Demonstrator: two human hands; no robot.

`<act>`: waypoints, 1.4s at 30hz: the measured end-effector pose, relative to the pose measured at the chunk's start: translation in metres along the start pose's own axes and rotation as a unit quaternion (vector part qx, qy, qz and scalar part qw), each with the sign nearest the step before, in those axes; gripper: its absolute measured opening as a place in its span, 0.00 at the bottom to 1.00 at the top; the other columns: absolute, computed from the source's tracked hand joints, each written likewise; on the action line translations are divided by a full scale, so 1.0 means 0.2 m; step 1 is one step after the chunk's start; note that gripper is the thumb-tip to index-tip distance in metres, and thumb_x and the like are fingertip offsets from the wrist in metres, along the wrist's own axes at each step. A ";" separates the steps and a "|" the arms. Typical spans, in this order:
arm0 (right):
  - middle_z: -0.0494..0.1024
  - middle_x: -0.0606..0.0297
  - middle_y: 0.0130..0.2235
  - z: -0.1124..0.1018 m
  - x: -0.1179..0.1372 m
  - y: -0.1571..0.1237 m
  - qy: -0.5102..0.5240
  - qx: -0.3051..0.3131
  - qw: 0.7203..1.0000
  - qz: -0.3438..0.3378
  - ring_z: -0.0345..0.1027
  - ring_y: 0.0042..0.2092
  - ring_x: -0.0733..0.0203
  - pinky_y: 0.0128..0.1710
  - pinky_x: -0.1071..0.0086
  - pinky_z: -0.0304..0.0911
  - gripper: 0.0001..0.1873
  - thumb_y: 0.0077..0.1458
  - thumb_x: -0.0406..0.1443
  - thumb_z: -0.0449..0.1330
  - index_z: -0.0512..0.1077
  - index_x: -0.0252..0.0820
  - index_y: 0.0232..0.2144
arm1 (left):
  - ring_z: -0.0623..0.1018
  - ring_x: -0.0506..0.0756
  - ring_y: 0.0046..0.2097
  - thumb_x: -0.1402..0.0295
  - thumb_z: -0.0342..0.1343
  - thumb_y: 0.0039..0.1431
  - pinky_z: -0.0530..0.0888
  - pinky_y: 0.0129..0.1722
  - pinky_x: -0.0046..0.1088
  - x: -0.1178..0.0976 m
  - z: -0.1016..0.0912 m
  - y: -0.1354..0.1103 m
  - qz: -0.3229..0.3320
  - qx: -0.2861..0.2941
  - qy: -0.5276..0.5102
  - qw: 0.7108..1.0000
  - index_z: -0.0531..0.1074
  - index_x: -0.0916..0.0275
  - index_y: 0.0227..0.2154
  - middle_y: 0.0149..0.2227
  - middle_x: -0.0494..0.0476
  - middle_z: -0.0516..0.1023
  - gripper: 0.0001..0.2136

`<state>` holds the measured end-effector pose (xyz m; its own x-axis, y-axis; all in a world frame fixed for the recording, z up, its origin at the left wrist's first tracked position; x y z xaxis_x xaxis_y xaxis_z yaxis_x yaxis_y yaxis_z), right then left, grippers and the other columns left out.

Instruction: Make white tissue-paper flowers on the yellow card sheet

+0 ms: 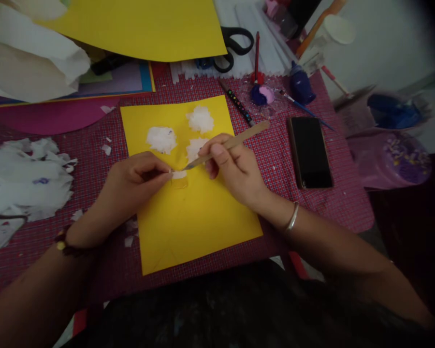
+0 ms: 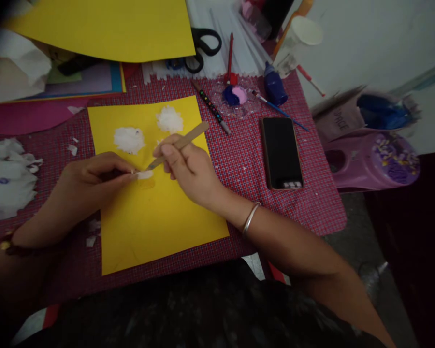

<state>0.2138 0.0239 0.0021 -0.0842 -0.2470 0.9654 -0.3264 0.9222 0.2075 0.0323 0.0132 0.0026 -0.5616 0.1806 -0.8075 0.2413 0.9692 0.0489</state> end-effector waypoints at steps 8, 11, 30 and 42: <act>0.71 0.71 0.29 0.01 -0.01 0.01 0.077 0.008 0.997 0.015 0.67 0.30 0.67 0.29 0.73 0.66 0.24 0.73 0.57 0.54 0.72 0.44 0.40 | 0.74 0.52 0.31 0.62 0.64 0.57 0.68 0.33 0.31 0.04 -0.01 0.03 -0.023 -0.023 0.004 0.999 0.80 0.58 0.29 0.30 0.52 0.81 0.06; 0.73 0.68 0.32 0.04 -0.03 0.00 0.034 0.030 0.999 0.028 0.68 0.31 0.67 0.30 0.73 0.66 0.26 0.73 0.58 0.53 0.73 0.44 0.41 | 0.74 0.53 0.30 0.61 0.67 0.53 0.70 0.33 0.32 0.09 -0.01 0.03 -0.049 -0.049 -0.003 0.998 0.82 0.58 0.33 0.30 0.53 0.82 0.07; 0.73 0.69 0.27 -0.09 -0.11 0.02 0.114 -0.068 0.985 0.111 0.66 0.26 0.64 0.26 0.67 0.64 0.20 0.67 0.55 0.62 0.74 0.47 0.35 | 0.69 0.51 0.26 0.70 0.66 0.51 0.64 0.29 0.31 0.35 -0.60 0.00 -0.189 -0.167 0.078 0.965 0.81 0.61 0.28 0.25 0.52 0.80 0.02; 0.74 0.65 0.26 -0.09 -0.11 -0.01 0.167 -0.088 0.968 0.168 0.67 0.26 0.64 0.29 0.64 0.58 0.10 0.67 0.38 0.62 0.78 0.44 0.32 | 0.69 0.48 0.25 0.69 0.63 0.52 0.66 0.27 0.25 0.10 -1.13 -0.35 -0.091 -0.400 0.067 0.909 0.77 0.62 0.27 0.24 0.49 0.77 0.03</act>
<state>0.2344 0.0329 -0.0175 0.1612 0.1585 0.9741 -0.1659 0.9773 -0.1316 -0.1738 -0.0127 0.1156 -0.6381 -0.0289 -0.7694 -0.4896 0.7865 0.3765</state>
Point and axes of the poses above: each hand's wrist, its own y-axis towards the middle knuckle, its own z-axis out of the palm, x = y × z, the point moved 10 cm from there along y, towards the middle knuckle
